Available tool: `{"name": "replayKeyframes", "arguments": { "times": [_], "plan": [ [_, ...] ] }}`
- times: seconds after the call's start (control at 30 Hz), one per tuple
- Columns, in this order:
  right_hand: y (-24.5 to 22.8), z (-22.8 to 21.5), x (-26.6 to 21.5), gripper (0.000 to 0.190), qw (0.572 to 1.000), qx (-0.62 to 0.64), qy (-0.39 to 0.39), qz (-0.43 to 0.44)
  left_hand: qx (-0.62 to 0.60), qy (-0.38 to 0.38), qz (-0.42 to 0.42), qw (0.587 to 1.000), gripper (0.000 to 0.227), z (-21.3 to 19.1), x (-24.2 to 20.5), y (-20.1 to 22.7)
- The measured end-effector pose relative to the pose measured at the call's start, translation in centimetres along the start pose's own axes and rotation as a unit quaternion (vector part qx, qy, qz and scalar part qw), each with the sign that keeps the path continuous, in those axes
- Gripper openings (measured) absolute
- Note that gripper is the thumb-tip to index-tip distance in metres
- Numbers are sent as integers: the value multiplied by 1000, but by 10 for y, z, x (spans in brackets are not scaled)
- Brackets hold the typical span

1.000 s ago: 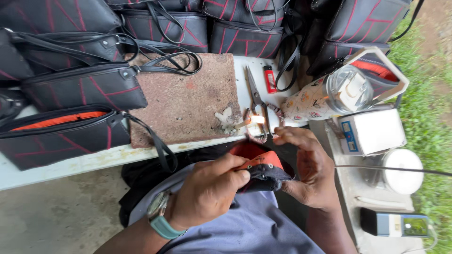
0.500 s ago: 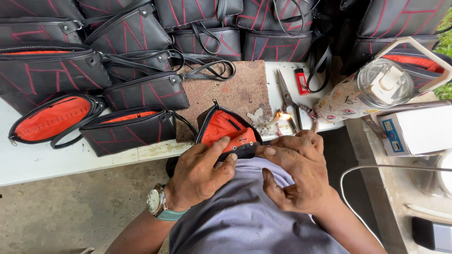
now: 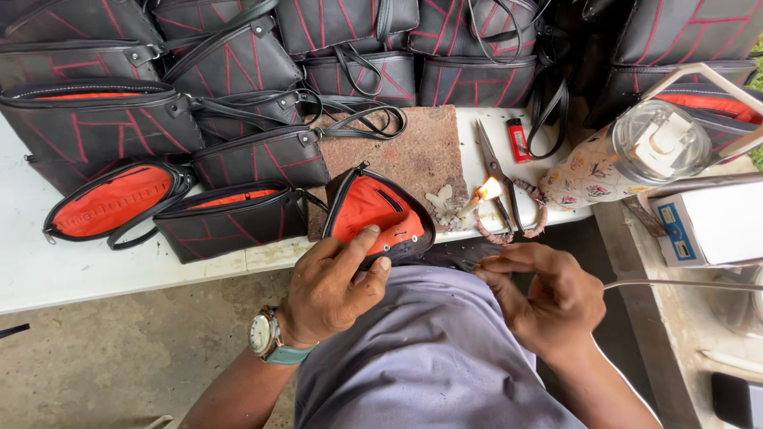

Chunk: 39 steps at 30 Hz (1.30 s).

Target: The person repeatedly picks up small black handbags with red stitching from a table, uses shears to trim threads, and uses a lighter to melt and seal the cut ends. The person then places the finished handbags back on the table.

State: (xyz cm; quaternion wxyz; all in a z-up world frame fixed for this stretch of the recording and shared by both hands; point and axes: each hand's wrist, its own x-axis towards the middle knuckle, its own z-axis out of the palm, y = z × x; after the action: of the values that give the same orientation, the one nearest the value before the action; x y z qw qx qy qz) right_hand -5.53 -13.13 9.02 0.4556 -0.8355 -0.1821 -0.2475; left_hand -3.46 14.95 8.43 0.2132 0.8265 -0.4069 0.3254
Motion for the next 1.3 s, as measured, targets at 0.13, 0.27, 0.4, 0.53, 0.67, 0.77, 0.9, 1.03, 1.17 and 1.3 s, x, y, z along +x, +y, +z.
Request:
{"name": "replayKeyframes", "arguments": {
  "times": [0.13, 0.27, 0.4, 0.53, 0.67, 0.77, 0.9, 1.03, 1.17, 1.3],
  "plan": [
    [7, 12, -9, 28, 994, 47, 20, 97, 8, 4, 14, 1000, 21, -4, -2, -1],
    [3, 26, 5, 47, 916, 336, -128, 180, 14, -3, 37, 999, 21, -7, 2, 0],
    [1, 39, 21, 43, 861, 379, -197, 275, 6, -9, 43, 999, 20, -12, 4, 0],
    [7, 57, 28, 39, 842, 440, -206, 233, -32, -2, 47, 998, 21, -12, 2, 4],
    [15, 70, 25, 39, 829, 449, -188, 274, -43, -12, 7, 999, 25, -9, 1, 0],
    [22, 65, 14, 45, 819, 459, -153, 310, -78, 30, -28, 996, 29, -11, 4, -10],
    [26, 51, -29, 33, 899, 344, -112, 249, -110, 53, -56, 991, 34, -18, -5, -12],
    [25, 44, -42, 14, 923, 257, -125, 257, -99, 53, -53, 992, 35, -24, -4, -14],
    [11, 49, -18, 25, 994, 103, -30, 19, 2, -4, 13, 1000, 30, -33, -1, -12],
    [-9, 50, 14, 37, 984, -6, -9, -179, 26, -27, 30, 999, 24, -34, 1, -8]
  ]
}}
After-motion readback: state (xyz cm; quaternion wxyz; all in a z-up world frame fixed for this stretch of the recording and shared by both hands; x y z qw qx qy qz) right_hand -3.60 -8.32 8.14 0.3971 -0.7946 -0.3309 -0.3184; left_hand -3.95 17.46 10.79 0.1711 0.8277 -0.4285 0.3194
